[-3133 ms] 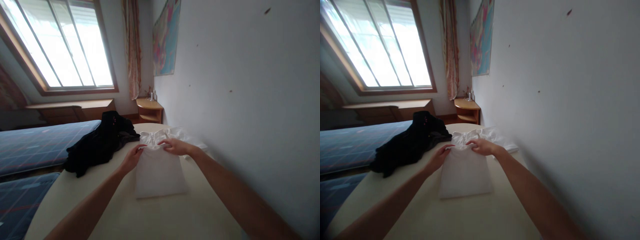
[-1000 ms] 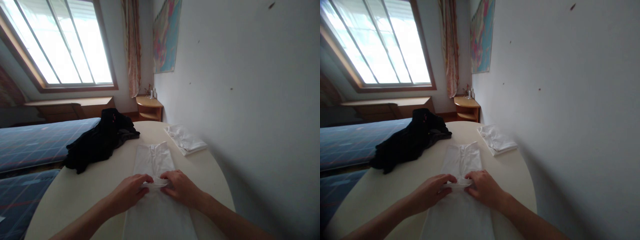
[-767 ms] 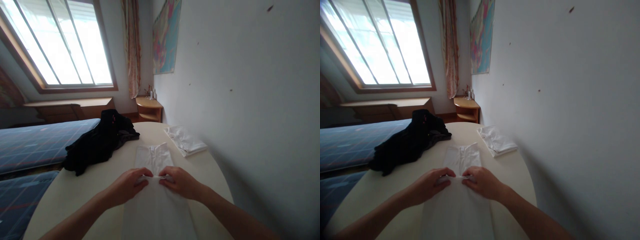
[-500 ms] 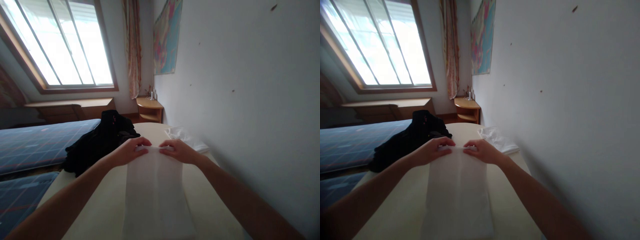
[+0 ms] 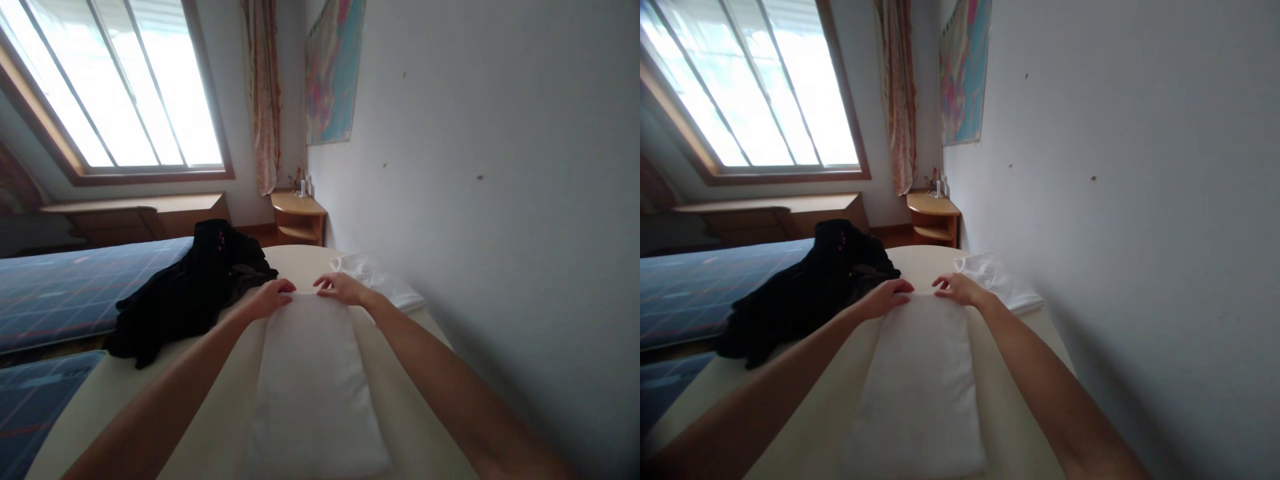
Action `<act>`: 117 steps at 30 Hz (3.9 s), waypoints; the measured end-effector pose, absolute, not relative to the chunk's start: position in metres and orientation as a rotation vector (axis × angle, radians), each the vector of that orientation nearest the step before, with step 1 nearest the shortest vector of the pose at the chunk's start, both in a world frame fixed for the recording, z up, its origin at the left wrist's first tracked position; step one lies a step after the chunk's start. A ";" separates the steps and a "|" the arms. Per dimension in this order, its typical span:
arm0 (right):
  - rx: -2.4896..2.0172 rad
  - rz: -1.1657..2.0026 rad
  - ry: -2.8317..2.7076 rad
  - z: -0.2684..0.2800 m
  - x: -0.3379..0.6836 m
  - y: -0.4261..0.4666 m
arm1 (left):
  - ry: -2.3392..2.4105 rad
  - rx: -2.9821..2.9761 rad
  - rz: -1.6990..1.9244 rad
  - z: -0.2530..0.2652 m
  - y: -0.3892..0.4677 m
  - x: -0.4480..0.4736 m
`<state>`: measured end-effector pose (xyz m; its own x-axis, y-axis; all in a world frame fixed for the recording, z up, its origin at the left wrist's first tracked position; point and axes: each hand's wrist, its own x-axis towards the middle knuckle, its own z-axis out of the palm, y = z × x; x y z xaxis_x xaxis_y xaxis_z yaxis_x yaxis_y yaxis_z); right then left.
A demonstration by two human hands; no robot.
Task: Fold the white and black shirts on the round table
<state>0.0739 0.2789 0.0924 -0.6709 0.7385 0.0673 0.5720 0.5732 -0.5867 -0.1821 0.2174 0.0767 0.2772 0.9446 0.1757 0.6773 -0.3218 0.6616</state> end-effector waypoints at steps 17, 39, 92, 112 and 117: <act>-1.288 0.678 -2.440 0.072 0.080 0.274 | 1.695 1.817 0.952 0.050 0.205 -0.197; -1.124 0.592 -2.345 0.085 0.079 0.274 | 1.719 1.531 1.273 0.065 0.209 -0.198; -0.885 0.542 -2.786 0.058 0.077 0.086 | 1.552 2.582 0.381 0.027 0.074 -0.144; -0.431 1.091 -3.064 0.119 0.112 0.045 | 1.287 2.190 0.036 0.127 0.000 -0.130; -0.673 1.299 -2.987 0.124 0.110 0.076 | 1.410 2.252 0.217 0.114 0.043 -0.146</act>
<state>0.1102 0.0760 0.1241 -0.9020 0.2888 -0.3209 0.4316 0.6165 -0.6585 -0.1459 0.0428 0.1136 0.4591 0.8812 -0.1129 0.8067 -0.3603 0.4685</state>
